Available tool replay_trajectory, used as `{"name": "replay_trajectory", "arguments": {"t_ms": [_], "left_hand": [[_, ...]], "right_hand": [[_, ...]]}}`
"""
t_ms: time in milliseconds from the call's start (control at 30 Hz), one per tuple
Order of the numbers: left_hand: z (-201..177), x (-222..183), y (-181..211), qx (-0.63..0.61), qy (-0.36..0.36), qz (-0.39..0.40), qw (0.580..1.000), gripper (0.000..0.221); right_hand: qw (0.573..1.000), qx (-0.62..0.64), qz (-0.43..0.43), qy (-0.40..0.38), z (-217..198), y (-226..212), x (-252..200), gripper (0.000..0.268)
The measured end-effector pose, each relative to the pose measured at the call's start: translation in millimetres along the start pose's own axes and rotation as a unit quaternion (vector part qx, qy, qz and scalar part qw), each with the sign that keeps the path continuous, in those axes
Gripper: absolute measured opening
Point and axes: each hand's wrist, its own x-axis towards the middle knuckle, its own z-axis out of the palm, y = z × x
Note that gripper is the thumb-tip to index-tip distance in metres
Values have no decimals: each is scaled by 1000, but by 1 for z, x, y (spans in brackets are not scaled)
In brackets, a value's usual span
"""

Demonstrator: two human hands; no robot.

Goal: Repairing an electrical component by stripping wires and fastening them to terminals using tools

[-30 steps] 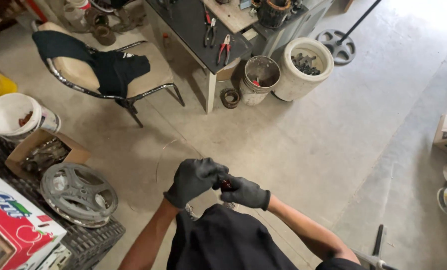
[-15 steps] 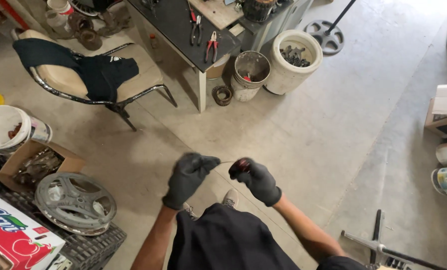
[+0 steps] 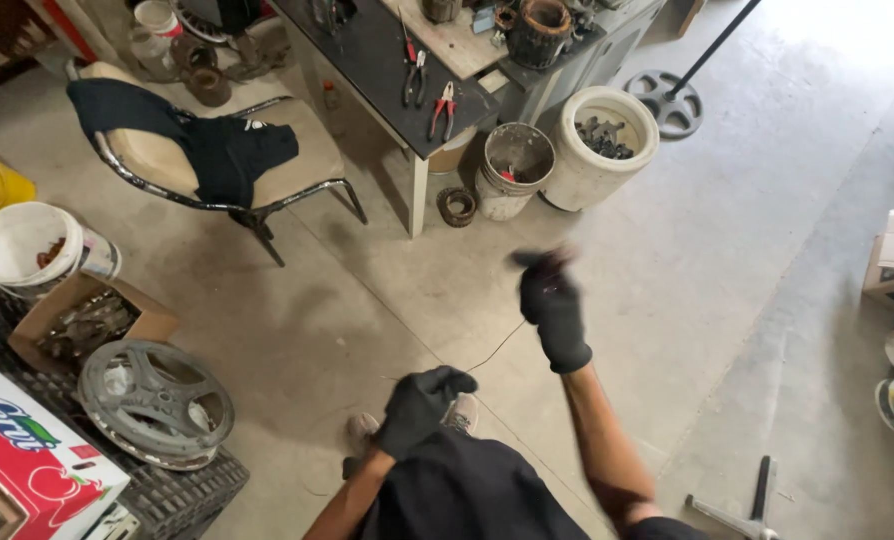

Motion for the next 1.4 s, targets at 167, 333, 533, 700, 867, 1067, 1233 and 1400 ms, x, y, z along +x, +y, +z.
{"name": "replay_trajectory", "arguments": {"t_ms": [167,333,533,700,867,1067,1233,1400], "left_hand": [[-55,-5,7,265,124,284,913,19],[-46,5,3,298,111,329,889,19],[-12,-2,38,46,113,124,985,23],[11,18,13,-245,-39,88,965,40],[-7,24,-9,36,25,27,999,28],[-54,12,25,328,27,151,932,19],[-50,6,1,318,37,151,935,20],[-57,5,34,272,43,198,941,7]], "right_hand": [[773,306,-191,-522,1,-26,-68,58],[807,316,-192,-459,-2,-40,-102,25],[774,609,-3,-172,-27,-72,-33,36],[771,616,158,-41,-26,-92,-8,12],[609,619,483,-112,-11,-64,-7,13],[746,366,17,-556,-6,-60,-66,52],[842,250,-82,-471,6,-45,-75,44],[827,320,-212,-412,-6,-53,-58,38]]}}
